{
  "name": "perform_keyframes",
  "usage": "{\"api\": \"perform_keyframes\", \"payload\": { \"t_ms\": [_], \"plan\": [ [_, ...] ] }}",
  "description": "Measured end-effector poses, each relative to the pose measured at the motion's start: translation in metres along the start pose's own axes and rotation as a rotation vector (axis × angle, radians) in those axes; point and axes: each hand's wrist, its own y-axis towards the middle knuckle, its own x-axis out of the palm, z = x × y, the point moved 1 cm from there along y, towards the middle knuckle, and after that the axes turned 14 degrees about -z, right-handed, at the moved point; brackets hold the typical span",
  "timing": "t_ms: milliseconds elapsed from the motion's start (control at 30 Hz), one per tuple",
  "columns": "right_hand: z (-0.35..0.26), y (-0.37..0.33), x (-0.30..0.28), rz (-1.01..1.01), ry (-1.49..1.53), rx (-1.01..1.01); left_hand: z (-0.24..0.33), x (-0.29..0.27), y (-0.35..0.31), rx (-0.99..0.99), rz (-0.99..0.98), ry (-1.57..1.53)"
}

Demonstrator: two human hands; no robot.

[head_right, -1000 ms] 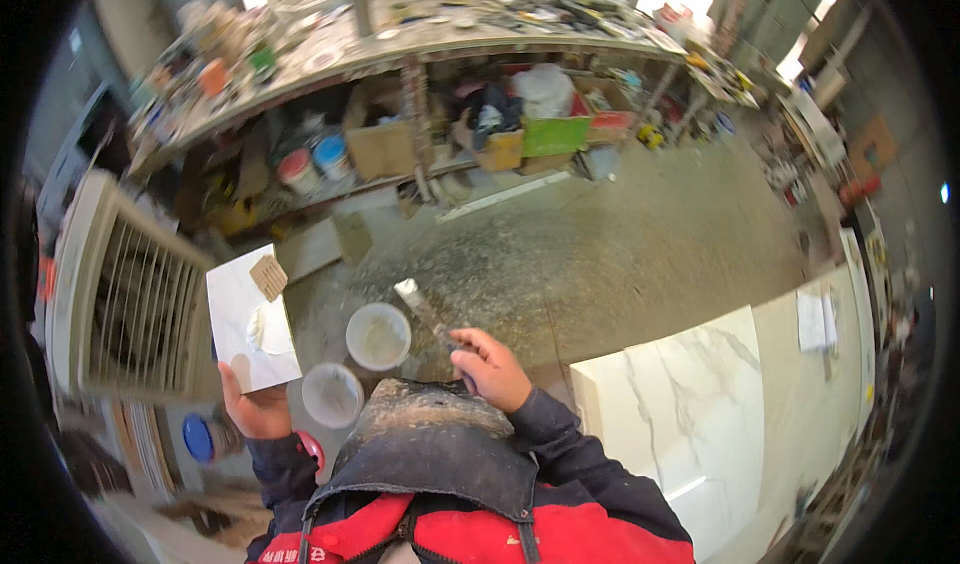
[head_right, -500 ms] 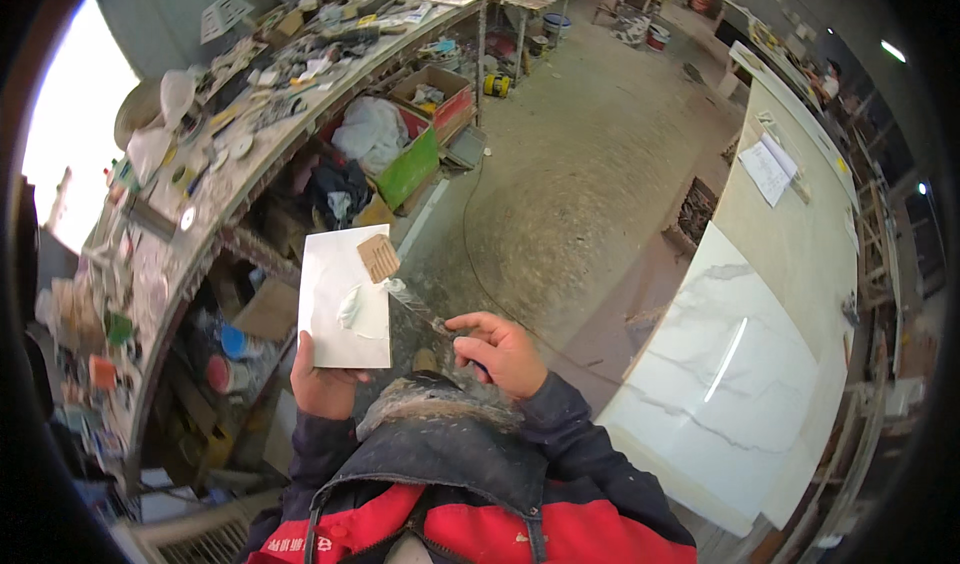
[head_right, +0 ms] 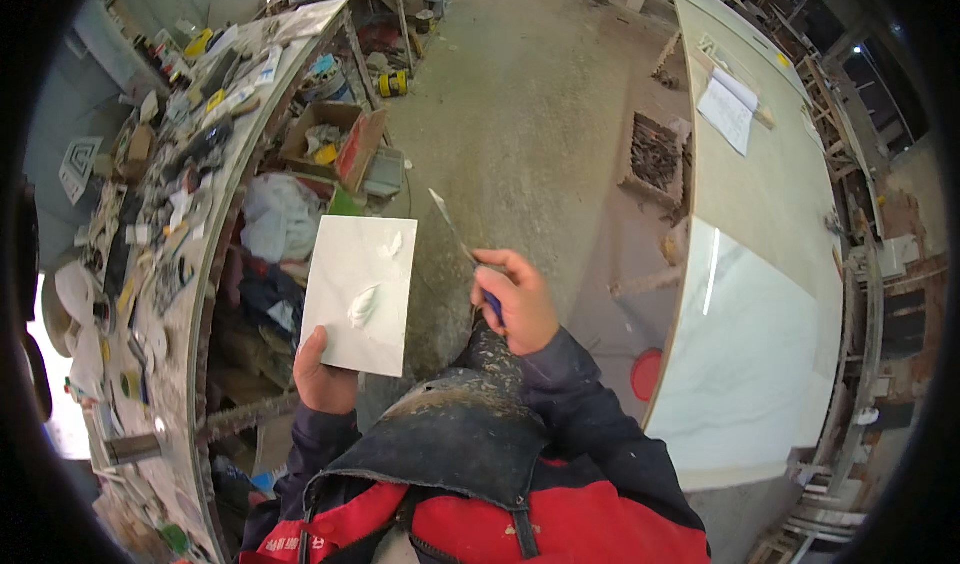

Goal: The person applies a white paste to a marble-patterned tile using a trowel. They scoop paste from a bucket, spread it across the tile surface, and scrape excess paste off the trowel onto a workbench.

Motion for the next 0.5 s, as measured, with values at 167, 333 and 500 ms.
{"api": "perform_keyframes", "payload": {
  "t_ms": [167,333,500],
  "plan": [
    [-0.03,0.079,-0.086,0.006,-0.053,0.121,-0.006,0.019,0.154,0.033,0.016,0.171],
    [-0.072,0.186,-0.133,-0.045,0.015,0.185,-0.006,0.051,0.29,0.03,-0.056,0.026],
    [-0.114,0.319,-0.189,-0.023,0.217,0.239,-0.016,0.07,0.407,-0.1,-0.108,-0.196]
  ]
}}
